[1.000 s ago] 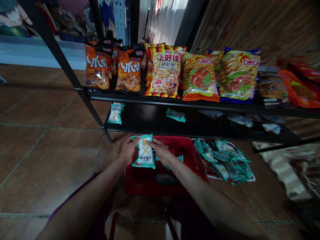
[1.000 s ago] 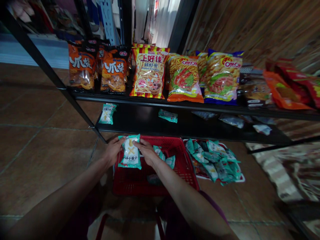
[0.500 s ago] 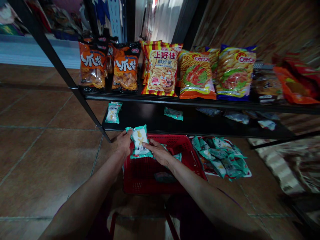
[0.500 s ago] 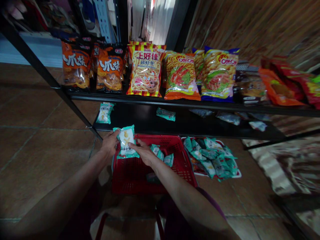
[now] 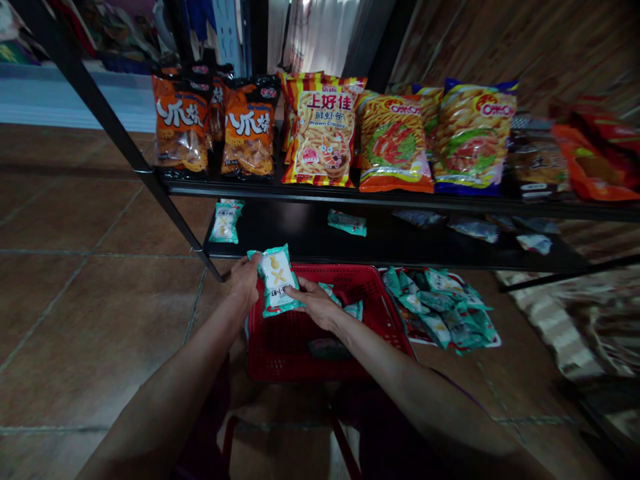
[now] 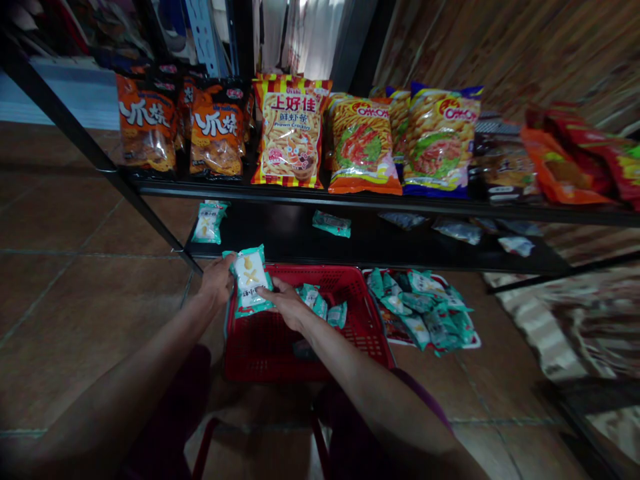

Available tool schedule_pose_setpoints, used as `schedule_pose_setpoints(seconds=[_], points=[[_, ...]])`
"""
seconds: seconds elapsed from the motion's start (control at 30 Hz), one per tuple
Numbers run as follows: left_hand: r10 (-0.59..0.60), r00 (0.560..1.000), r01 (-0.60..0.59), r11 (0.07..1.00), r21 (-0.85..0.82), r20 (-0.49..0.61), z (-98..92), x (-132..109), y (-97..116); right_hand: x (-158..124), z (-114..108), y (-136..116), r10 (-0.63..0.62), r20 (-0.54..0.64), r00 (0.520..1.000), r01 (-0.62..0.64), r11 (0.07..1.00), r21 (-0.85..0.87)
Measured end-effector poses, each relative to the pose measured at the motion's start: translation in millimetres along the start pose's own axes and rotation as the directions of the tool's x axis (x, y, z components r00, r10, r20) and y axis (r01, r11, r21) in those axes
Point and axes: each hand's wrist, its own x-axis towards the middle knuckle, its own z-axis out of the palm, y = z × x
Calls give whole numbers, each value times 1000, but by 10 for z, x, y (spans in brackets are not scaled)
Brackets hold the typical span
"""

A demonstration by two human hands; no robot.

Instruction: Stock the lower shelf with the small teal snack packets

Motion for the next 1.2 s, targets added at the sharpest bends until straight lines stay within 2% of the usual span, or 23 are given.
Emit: schedule_pose_setpoints(seconds=[0.23, 0.4, 0.57, 0.7, 0.8, 0.87, 0.97, 1.07, 1.2], points=[[-45, 998, 49, 997, -66, 52, 57, -70, 28, -15, -40, 6, -6, -23, 1000, 6, 1000, 0], [-43, 998, 45, 998, -38, 41, 38, -58, 21, -56, -65, -30, -9, 9, 1000, 9, 1000, 2], [-66, 995, 68, 997, -23, 81, 29, -45, 34, -22, -135, -38, -26, 12, 1000, 26, 1000, 6], [-110, 984, 111, 994, 2, 143, -38, -29, 50, 58, -282, -73, -59, -87, 994, 60, 998, 3], [-160, 947, 139, 986, 94, 279, -128, -66, 13, 132, -439, -156, -119, -241, 963, 131, 991, 37], [-210, 906, 152, 972, 179, 368, -179, -153, -51, 175, -536, -235, -201, -336, 920, 233, 971, 57], [-260, 881, 161, 950, 267, 394, -217, -385, -196, 209, -631, -361, -297, -405, 865, 337, 941, 30], [-329, 830, 185, 924, 335, 450, -222, -672, -360, 206, -655, -463, -309, -377, 873, 325, 945, -21], [-388, 820, 233, 898, 374, 420, -230, -954, -533, 193, -630, -530, -280, -328, 902, 267, 960, -85]])
